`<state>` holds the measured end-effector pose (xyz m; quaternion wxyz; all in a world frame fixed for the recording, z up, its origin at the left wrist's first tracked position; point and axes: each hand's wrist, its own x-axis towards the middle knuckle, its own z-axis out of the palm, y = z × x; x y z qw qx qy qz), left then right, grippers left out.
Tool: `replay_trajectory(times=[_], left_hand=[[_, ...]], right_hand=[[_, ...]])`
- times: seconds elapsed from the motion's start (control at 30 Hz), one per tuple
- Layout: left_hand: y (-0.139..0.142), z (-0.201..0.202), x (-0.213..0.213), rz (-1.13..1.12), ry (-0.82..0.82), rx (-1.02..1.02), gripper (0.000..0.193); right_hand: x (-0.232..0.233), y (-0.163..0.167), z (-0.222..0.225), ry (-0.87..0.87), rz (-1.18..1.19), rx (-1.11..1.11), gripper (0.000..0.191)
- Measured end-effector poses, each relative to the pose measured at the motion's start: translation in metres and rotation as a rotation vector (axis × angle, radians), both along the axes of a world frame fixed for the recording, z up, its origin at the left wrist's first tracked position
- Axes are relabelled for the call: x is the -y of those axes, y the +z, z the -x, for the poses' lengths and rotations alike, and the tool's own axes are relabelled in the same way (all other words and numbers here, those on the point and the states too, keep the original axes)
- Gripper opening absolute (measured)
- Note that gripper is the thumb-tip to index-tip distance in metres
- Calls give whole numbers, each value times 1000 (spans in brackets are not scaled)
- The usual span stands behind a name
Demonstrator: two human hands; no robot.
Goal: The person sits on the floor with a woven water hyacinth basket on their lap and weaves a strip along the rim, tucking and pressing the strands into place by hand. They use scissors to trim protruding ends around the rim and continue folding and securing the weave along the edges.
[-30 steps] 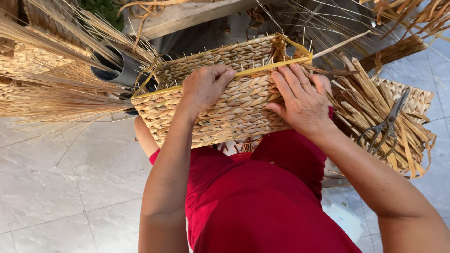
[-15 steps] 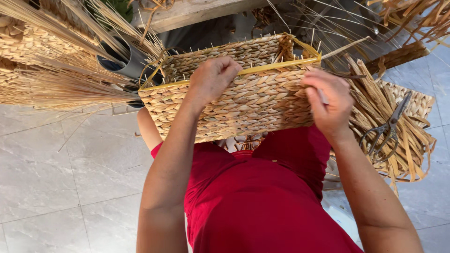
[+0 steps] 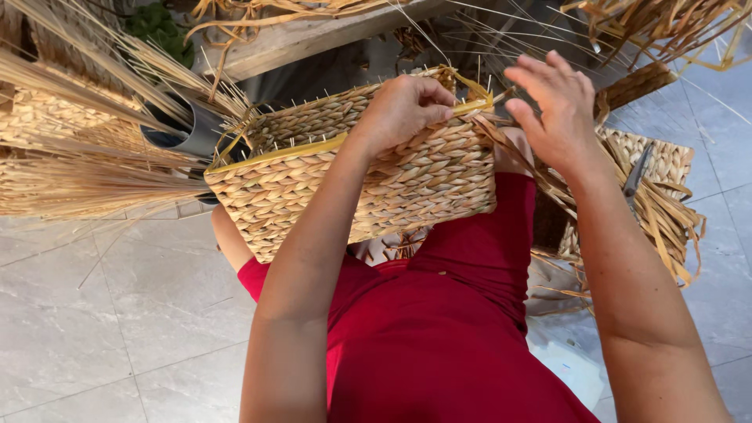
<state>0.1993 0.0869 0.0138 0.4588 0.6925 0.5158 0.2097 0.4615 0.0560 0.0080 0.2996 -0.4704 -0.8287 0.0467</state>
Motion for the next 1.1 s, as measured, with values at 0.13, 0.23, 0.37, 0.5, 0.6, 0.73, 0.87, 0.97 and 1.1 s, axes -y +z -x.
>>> replay_trajectory(times=[0.13, 0.23, 0.37, 0.5, 0.6, 0.73, 0.87, 0.97, 1.1], left_hand=[[5, -1, -4, -36, -63, 123, 24], [6, -7, -9, 1, -76, 162, 27], [2, -29, -20, 77, -140, 390, 29], [-6, -32, -21, 134, -170, 516, 41], [-9, -31, -18, 119, -161, 531, 46], [-9, -30, -15, 55, -188, 500, 51], [-5, -34, -13, -58, -144, 300, 47], [-1, -42, -13, -118, -82, 167, 43], [-2, -65, -8, -226, 57, -160, 44]], right_hand=[[-11, -8, -10, -178, 265, -45, 12], [-11, -9, -21, -209, 237, -230, 16], [20, 3, -15, -88, -9, -170, 20], [34, 6, 12, 71, 82, -100, 48], [33, 11, 11, 97, 182, -156, 37], [22, 16, -5, 139, 69, 30, 21], [4, 15, -10, 145, 34, 52, 14], [-7, 8, -8, 140, 96, -35, 11], [-19, -3, 4, 115, 209, -138, 16]])
